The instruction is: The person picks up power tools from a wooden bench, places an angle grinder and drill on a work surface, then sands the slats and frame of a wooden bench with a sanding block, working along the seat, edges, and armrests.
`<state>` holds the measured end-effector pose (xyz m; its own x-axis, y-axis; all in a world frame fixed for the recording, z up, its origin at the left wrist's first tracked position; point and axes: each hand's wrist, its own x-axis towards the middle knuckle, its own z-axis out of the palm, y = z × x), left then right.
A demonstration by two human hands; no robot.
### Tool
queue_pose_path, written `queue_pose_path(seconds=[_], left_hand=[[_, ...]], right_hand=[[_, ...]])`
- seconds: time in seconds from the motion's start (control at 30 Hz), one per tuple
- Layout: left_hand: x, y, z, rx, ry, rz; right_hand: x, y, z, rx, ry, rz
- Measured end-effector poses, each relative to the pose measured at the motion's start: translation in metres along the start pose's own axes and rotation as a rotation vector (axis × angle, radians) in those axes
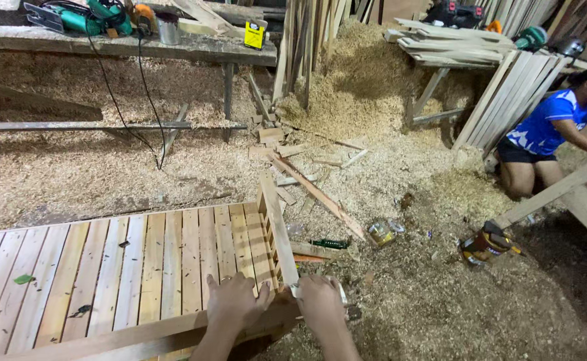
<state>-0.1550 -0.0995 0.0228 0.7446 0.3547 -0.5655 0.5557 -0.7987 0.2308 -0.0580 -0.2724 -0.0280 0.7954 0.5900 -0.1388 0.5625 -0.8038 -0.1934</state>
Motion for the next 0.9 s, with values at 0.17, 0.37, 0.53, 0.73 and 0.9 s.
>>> queue_pose_path(seconds=[0.17,0.37,0.53,0.73,0.9], left_hand=[[0.005,-0.002,0.005,0.044,0.026,0.005],[0.010,0.000,0.010,0.110,0.069,-0.008],[-0.002,0.004,0.010,0.073,0.077,-0.025],[-0.002,0.007,0.011,0.081,0.140,-0.024],[-0.004,0.005,0.022,0.085,0.169,-0.015]], right_hand=[[-0.017,0.017,0.000,0.227,0.163,-0.133],[-0.008,0.017,0.020,0.037,0.331,-0.242],[-0.006,0.015,0.022,0.130,0.021,0.021],[-0.042,0.020,0.012,0.173,0.288,-0.172],[-0.020,0.009,0.024,-0.005,0.052,-0.030]])
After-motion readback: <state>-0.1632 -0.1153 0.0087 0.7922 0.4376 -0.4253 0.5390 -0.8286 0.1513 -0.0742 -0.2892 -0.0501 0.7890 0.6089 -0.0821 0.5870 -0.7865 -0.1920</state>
